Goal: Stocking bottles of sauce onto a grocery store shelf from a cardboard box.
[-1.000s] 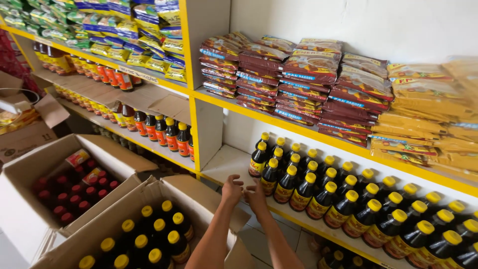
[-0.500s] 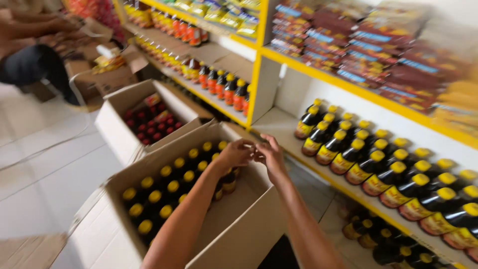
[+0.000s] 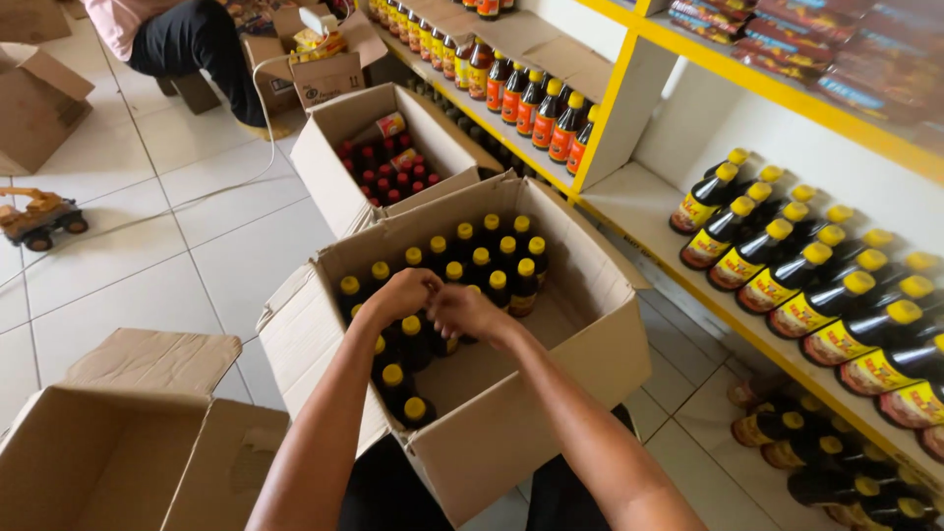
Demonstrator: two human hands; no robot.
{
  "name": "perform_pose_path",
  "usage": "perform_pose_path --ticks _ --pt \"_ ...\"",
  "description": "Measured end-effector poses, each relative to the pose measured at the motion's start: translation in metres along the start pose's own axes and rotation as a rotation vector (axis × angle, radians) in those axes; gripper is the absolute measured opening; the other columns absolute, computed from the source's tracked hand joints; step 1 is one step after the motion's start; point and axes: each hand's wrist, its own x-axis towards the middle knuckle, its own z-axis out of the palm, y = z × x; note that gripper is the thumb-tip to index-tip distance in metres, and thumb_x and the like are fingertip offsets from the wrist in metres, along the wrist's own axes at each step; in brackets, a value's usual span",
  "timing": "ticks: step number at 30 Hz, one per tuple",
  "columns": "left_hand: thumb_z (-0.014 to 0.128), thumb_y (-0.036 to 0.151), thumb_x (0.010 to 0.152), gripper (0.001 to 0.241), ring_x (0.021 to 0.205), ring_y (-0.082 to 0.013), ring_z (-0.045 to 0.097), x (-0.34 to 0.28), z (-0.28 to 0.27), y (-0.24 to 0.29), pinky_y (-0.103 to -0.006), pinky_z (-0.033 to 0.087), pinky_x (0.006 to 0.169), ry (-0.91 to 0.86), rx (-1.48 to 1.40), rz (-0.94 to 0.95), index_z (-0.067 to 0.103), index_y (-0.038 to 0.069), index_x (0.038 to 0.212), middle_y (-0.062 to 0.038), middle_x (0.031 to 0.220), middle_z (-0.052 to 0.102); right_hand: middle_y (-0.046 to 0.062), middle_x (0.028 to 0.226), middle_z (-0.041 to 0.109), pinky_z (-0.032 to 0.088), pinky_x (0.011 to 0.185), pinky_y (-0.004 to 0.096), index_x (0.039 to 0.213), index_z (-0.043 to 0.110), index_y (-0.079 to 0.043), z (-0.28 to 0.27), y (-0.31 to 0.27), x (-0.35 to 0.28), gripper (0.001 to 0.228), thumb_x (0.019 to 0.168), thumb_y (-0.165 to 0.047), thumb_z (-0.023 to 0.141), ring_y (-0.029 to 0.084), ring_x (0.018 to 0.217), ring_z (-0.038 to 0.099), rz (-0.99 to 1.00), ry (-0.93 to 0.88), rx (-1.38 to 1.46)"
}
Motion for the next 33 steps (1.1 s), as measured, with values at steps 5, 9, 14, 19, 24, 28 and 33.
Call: perform_pose_path --ticks 5,9,14,19,24,28,33 --pt "0.047 -0.004 0.087 0.034 0.083 -0.0214 0.074 -0.043 0.009 -0.001 -0.0341 0.060 0.073 -0.143 -0.198 -0.125 0.072 -0.001 0.111 -0.014 0.093 0.077 0.005 0.103 0.075 0.057 0.079 0.037 0.117 0.072 -0.012 0.067 -0.024 -0.023 0.038 0.090 -0.038 0.071 0.020 0.089 0.072 -0.017 -0.595 -0.578" --pt "0.050 0.001 0.094 0.027 0.084 -0.0229 0.071 -0.054 0.030 -0.010 -0.0336 0.060 0.073 -0.155 -0.292 -0.119 0.069 -0.003 0.113 -0.017 0.098 0.075 0.011 0.109 0.073 0.052 0.085 0.043 0.117 0.072 -0.015 0.098 -0.006 -0.024 0.042 0.083 -0.039 0.076 0.030 0.096 0.067 -0.110 -0.662 -0.910" --pt "0.062 0.006 0.090 0.027 0.087 -0.0182 0.071 -0.076 0.020 0.014 -0.0329 0.059 0.075 -0.174 -0.121 -0.043 0.069 0.002 0.115 -0.011 0.101 0.075 0.010 0.101 0.077 0.055 0.081 0.042 0.105 0.077 -0.013 0.065 -0.061 -0.052 0.035 0.076 -0.033 0.074 0.028 0.093 0.070 -0.112 -0.549 -0.876" --pt "0.050 0.035 0.108 0.038 0.091 -0.0184 0.065 -0.090 0.013 0.053 -0.0341 0.054 0.085 -0.238 -0.210 0.070 0.070 0.003 0.117 -0.009 0.104 0.076 0.008 0.091 0.076 0.056 0.078 0.035 0.100 0.077 -0.006 -0.005 -0.102 -0.075 0.039 0.069 -0.030 0.080 0.021 0.087 0.071 -0.277 -0.244 -0.511" --pt "0.041 0.071 0.088 0.087 0.100 -0.0302 0.073 -0.119 0.012 0.141 -0.0432 0.057 0.091 -0.690 -1.191 -0.026 0.058 -0.002 0.133 -0.020 0.114 0.073 -0.001 0.074 0.067 0.038 0.054 0.025 0.096 0.078 -0.007 -0.077 -0.135 -0.086 0.028 0.081 -0.031 0.075 0.009 0.059 0.050 -0.148 0.216 0.094" --pt "0.054 0.063 0.088 0.080 0.098 -0.0316 0.072 -0.082 0.026 0.133 -0.0444 0.060 0.085 -0.652 -1.292 0.067 0.057 -0.002 0.135 -0.020 0.117 0.072 -0.001 0.070 0.054 0.033 0.051 0.023 0.111 0.076 -0.007 -0.108 -0.117 -0.071 0.035 0.091 -0.036 0.077 0.007 0.056 0.043 -0.286 0.448 0.348" --pt "0.066 0.042 0.091 0.052 0.088 -0.0285 0.071 -0.043 0.051 0.122 -0.0446 0.061 0.077 -0.297 -1.389 -0.111 0.059 0.003 0.125 -0.014 0.104 0.070 0.003 0.108 0.067 0.056 0.070 0.031 0.137 0.055 -0.011 -0.088 -0.078 -0.080 0.064 0.090 -0.050 0.069 0.016 0.085 0.064 -0.102 0.375 0.592"
